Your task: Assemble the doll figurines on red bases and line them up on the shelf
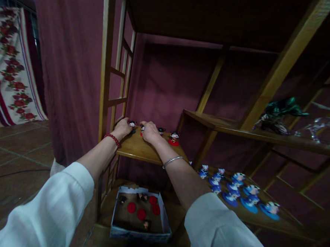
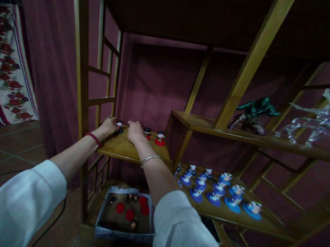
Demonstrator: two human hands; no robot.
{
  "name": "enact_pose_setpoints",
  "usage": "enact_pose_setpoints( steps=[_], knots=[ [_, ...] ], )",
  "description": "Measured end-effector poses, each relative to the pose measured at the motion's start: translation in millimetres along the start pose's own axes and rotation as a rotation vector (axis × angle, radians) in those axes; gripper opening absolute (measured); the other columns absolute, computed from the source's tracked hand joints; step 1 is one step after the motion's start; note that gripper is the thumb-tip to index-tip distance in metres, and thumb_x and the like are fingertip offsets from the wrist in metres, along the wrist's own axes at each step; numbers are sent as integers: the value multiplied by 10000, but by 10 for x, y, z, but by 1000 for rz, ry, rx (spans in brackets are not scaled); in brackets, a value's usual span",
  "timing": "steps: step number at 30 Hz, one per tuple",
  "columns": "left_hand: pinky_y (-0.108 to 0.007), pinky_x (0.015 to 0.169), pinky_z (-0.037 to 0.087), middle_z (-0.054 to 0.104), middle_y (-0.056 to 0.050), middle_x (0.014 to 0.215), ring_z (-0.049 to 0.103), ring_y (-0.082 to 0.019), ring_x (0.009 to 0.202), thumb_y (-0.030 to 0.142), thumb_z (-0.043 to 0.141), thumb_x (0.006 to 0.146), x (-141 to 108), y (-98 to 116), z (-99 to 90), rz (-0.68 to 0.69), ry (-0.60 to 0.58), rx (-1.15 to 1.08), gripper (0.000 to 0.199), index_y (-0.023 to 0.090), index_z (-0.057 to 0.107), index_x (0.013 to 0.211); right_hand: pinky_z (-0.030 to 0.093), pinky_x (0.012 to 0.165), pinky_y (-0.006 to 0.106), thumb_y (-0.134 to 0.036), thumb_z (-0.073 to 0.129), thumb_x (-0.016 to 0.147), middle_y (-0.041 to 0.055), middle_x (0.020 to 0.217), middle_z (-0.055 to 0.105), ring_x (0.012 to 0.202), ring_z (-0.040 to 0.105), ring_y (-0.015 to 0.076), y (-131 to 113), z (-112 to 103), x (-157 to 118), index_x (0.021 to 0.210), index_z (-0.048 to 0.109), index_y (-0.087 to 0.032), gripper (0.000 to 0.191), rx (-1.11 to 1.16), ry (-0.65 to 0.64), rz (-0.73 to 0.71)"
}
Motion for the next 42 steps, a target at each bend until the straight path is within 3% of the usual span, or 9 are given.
enact_pose_setpoints(
  steps=[9, 16, 25, 32, 42],
  knots=[
    [-209, 714, 452, 699, -69, 955, 642, -165, 837, 146, 699, 618, -44, 48, -44, 38, 5, 139, 424, 173, 609, 1032, 417, 862, 237, -126, 554, 783, 90, 1115, 614, 1027, 578, 199, -35, -37, -35, 1210, 569, -250, 445, 40, 32, -26],
    [-240, 767, 445, 683, -99, 1029, 634, -198, 910, 173, 675, 657, -130, 105, -102, 51, -9, 212, 433, 171, 594, 1082, 416, 873, 247, -139, 534, 800, 85, 1123, 611, 1017, 582, 192, -62, -22, -65, 1219, 554, -255, 435, 50, 37, -29],
    [-273, 718, 453, 676, -120, 1050, 631, -238, 942, 213, 577, 710, -217, 176, -154, 50, -30, 381, 358, 180, 582, 1067, 404, 901, 250, -173, 548, 803, 77, 1174, 594, 1071, 557, 198, -48, -27, -61, 1274, 491, -250, 481, 46, -8, 6],
    [-304, 772, 454, 656, -142, 1106, 614, -262, 1010, 199, 545, 733, -263, 215, -176, 41, -31, 399, 379, 175, 560, 1110, 399, 918, 269, -194, 554, 805, 120, 1199, 559, 1096, 541, 215, -69, -43, -97, 1321, 439, -205, 529, 57, 20, 13],
    [-329, 782, 463, 658, -150, 1088, 612, -283, 1003, 255, 519, 754, -293, 234, -183, 56, -32, 423, 342, 171, 555, 1083, 361, 981, 312, -168, 463, 858, 114, 1251, 529, 1174, 462, 213, 23, -432, -231, 1278, 485, -158, 421, -10, 211, -55]
  ],
)
Point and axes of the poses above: each hand's wrist, its own x-axis towards the middle knuckle, its own z-axis out of the palm, y = z × x, the point moved 3 cm from there along x, towards the middle knuckle
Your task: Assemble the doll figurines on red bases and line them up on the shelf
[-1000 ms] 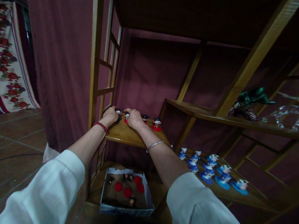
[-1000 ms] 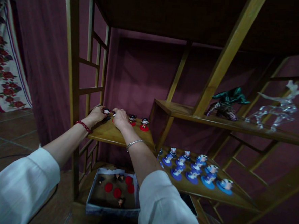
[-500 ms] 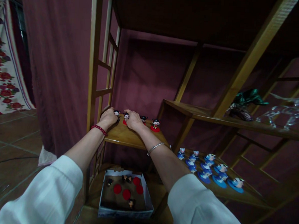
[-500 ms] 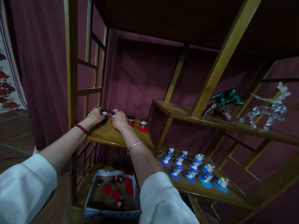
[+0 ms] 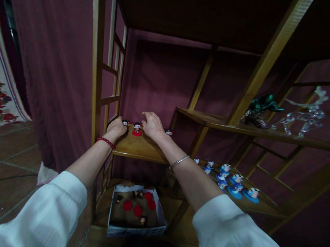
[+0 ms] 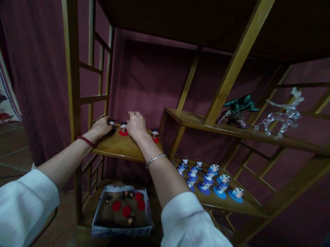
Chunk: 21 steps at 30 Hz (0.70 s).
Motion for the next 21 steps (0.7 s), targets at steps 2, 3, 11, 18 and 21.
enact_pose_setpoints(
  steps=[2, 3, 11, 18, 21],
  knots=[
    [-334, 793, 462, 654, -156, 1097, 605, -290, 1019, 255, 519, 754, -13, 14, -14, 5, -5, 3, 351, 167, 553, 1092, 365, 981, 348, -191, 491, 853, 121, 1262, 522, 1178, 459, 238, 71, -57, -12, 1262, 507, -171, 410, -35, -21, 61],
    [-337, 798, 460, 652, -158, 1101, 603, -294, 1025, 253, 518, 755, -18, 22, -20, 7, -8, 2, 352, 164, 554, 1093, 369, 976, 366, -206, 510, 847, 126, 1269, 515, 1178, 461, 250, 108, -67, -17, 1257, 514, -178, 411, -53, -48, 96],
    [-350, 831, 456, 640, -155, 1133, 593, -302, 1045, 238, 507, 759, -24, 26, -35, 0, -14, -26, 375, 164, 550, 1124, 402, 924, 319, -232, 572, 809, 141, 1219, 555, 1145, 508, 244, 290, 76, -7, 1222, 557, -196, 414, -136, -240, 167],
    [-353, 818, 460, 649, -166, 1110, 598, -303, 1035, 246, 497, 770, -30, 20, -31, -2, -13, -8, 347, 164, 569, 1099, 417, 873, 274, -140, 527, 802, 141, 1186, 605, 1095, 556, 233, 331, 154, 5, 1162, 618, -179, 373, -153, -258, 154],
    [-339, 819, 460, 646, -157, 1122, 597, -290, 1043, 242, 497, 769, -38, 22, -32, -7, -16, -4, 358, 172, 562, 1115, 423, 856, 262, -121, 521, 792, 138, 1166, 619, 1079, 569, 227, 349, 159, 15, 1141, 633, -169, 370, -163, -246, 151]
  ],
)
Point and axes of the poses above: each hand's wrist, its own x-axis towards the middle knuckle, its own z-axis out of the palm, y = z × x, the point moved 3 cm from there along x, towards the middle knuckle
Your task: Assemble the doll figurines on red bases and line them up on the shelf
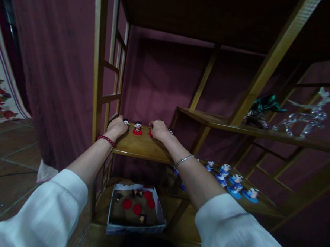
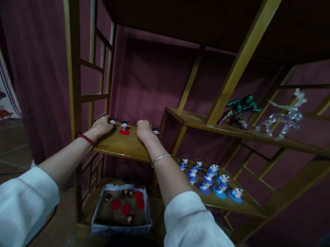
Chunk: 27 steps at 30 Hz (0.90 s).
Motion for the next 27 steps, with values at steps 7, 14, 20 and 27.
enact_pose_setpoints(
  steps=[7, 14, 20, 27],
  knots=[
    [-350, 824, 460, 639, -163, 1135, 591, -303, 1054, 241, 494, 772, -15, 14, -15, -15, -21, 0, 362, 169, 557, 1121, 434, 834, 252, -111, 574, 740, 102, 1102, 655, 1052, 585, 232, -30, 1, 25, 1135, 636, -182, 406, 25, -8, -31],
    [-364, 845, 455, 635, -167, 1141, 585, -311, 1064, 228, 491, 772, -15, 12, -17, -3, -13, -12, 377, 162, 545, 1139, 430, 848, 238, -110, 591, 737, 97, 1118, 651, 1049, 585, 215, -42, -7, 20, 1144, 626, -182, 415, 46, -13, -33],
    [-378, 853, 457, 629, -170, 1150, 579, -318, 1071, 240, 492, 779, -26, 15, -18, -9, -16, -15, 369, 162, 542, 1136, 429, 873, 267, -210, 596, 781, 99, 1158, 631, 1091, 567, 222, -68, -61, -35, 1196, 586, -206, 415, 23, -30, -23],
    [-368, 845, 470, 635, -160, 1141, 588, -303, 1062, 274, 492, 783, -46, 29, -39, -34, -26, 14, 351, 167, 550, 1113, 443, 878, 324, -311, 501, 863, 125, 1182, 613, 1109, 554, 246, 28, -371, -97, 1198, 573, -193, 363, -75, 32, 29]
  ],
)
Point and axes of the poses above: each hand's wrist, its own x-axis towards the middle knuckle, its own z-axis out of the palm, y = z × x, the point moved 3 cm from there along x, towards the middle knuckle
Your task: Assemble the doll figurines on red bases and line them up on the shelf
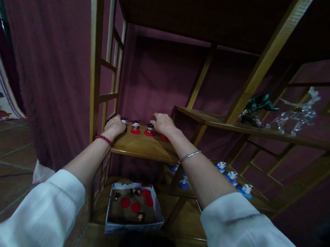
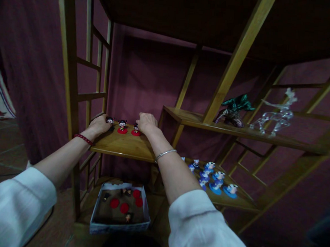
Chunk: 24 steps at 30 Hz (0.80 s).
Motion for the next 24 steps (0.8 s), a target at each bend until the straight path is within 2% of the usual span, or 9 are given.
enact_pose_setpoints(
  steps=[4, 9, 16, 24],
  knots=[
    [-380, 858, 468, 636, -164, 1137, 587, -307, 1066, 260, 477, 786, -12, 7, -6, -1, 2, 5, 358, 158, 549, 1122, 451, 885, 350, -168, 548, 811, 157, 1193, 599, 1134, 538, 264, 110, -73, -4, 1182, 583, -158, 373, -122, -92, 81],
    [-384, 855, 471, 631, -160, 1152, 583, -314, 1073, 256, 494, 770, 4, -10, 9, -5, 6, -10, 384, 168, 547, 1140, 465, 886, 349, -87, 649, 694, 153, 1210, 588, 1144, 532, 274, 249, 53, 3, 1180, 591, -156, 494, -168, -240, 160],
    [-385, 849, 472, 631, -160, 1154, 583, -312, 1075, 256, 492, 768, 24, -22, 27, -5, 8, -5, 398, 169, 544, 1152, 488, 833, 279, -80, 663, 676, 154, 1147, 626, 1066, 590, 247, 366, 225, 56, 1109, 637, -126, 436, -140, -260, 135],
    [-388, 858, 475, 632, -169, 1149, 585, -311, 1074, 245, 474, 778, -5, 14, 3, -5, 1, 5, 380, 154, 551, 1138, 479, 824, 254, -89, 642, 710, 145, 1113, 643, 1059, 591, 227, 303, 201, 56, 1125, 626, -124, 416, -154, -266, 86]
  ],
)
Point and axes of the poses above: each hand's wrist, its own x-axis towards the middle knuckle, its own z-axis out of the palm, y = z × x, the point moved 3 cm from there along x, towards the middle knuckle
